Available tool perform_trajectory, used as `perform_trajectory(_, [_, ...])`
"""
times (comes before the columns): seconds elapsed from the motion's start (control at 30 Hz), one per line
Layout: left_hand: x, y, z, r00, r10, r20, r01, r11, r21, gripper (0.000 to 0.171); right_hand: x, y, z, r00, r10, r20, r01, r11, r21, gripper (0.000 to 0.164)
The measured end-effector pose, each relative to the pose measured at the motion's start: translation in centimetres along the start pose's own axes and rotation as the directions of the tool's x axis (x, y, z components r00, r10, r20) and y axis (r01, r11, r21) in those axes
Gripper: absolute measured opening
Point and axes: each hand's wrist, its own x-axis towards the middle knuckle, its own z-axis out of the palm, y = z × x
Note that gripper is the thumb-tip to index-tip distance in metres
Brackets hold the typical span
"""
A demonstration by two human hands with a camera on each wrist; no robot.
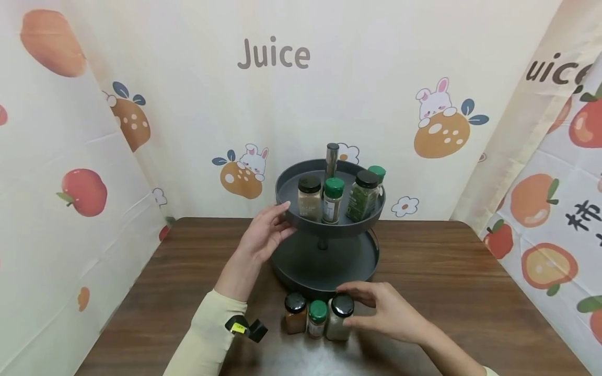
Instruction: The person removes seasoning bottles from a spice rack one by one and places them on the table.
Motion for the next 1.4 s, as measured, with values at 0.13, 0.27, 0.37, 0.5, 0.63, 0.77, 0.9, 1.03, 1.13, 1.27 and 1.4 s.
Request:
perform_trajectory(0.13, [-0.1, -0.1, -0.1, 1.000, -0.012, 0.001, 0.012, 1.000, 0.000, 0.055, -0.4, -0.9, -0.9, 0.999, -0.001, -0.035, 0.002, 1.000, 0.010, 0.053])
perform_trajectory(0.27, [-0.1, -0.1, -0.1, 1.000, -0.013, 0.005, 0.013, 1.000, 0.003, 0.059, -0.7, -2.0, -2.0, 0.993, -0.009, -0.117, 0.011, 1.000, 0.020, 0.044])
perform_trajectory(0.37, [-0.1, 0.0, -0.1, 1.000, 0.001, 0.020, -0.001, 1.000, 0.012, 0.060, -0.5, -3.0, -3.0, 0.983, -0.035, -0.183, 0.041, 0.999, 0.028, 0.038])
perform_trajectory(0.5, [-0.1, 0.1, -0.2, 1.000, 0.006, 0.014, -0.006, 1.000, 0.014, 0.060, -0.3, -4.8, -4.6, 0.964, -0.097, -0.247, 0.094, 0.995, -0.026, 0.035])
perform_trajectory(0.63, [-0.2, 0.1, -0.2, 1.000, -0.010, 0.005, 0.010, 1.000, 0.020, 0.058, 0.0, -7.3, -6.2, 0.941, -0.142, -0.307, 0.120, 0.989, -0.089, 0.037])
perform_trajectory(0.77, [-0.1, 0.2, -0.2, 1.000, -0.008, 0.014, 0.008, 1.000, 0.019, 0.061, 0.8, -9.6, -7.4, 0.919, -0.187, -0.348, 0.134, 0.976, -0.169, 0.040])
perform_trajectory(0.9, [-0.1, 0.3, -0.2, 1.000, -0.016, 0.011, 0.016, 1.000, 0.002, 0.061, 1.9, -11.0, -8.1, 0.912, -0.212, -0.351, 0.134, 0.963, -0.233, 0.043])
perform_trajectory(1.03, [-0.2, 0.5, -0.2, 1.000, -0.018, 0.011, 0.018, 1.000, 0.005, 0.061, 3.2, -11.6, -8.6, 0.915, -0.211, -0.343, 0.116, 0.954, -0.277, 0.046])
perform_trajectory(1.13, [-0.3, 0.5, -0.2, 1.000, -0.013, 0.020, 0.013, 1.000, 0.009, 0.061, 4.2, -11.8, -8.7, 0.915, -0.212, -0.343, 0.102, 0.945, -0.312, 0.050])
perform_trajectory(1.27, [-0.3, 0.4, -0.1, 1.000, -0.010, 0.022, 0.010, 1.000, 0.012, 0.061, 5.4, -11.8, -8.6, 0.914, -0.207, -0.350, 0.082, 0.937, -0.340, 0.056])
perform_trajectory(1.4, [-0.3, 0.3, 0.0, 1.000, -0.007, 0.016, 0.007, 1.000, 0.020, 0.060, 6.5, -11.7, -8.4, 0.914, -0.199, -0.354, 0.068, 0.934, -0.351, 0.062])
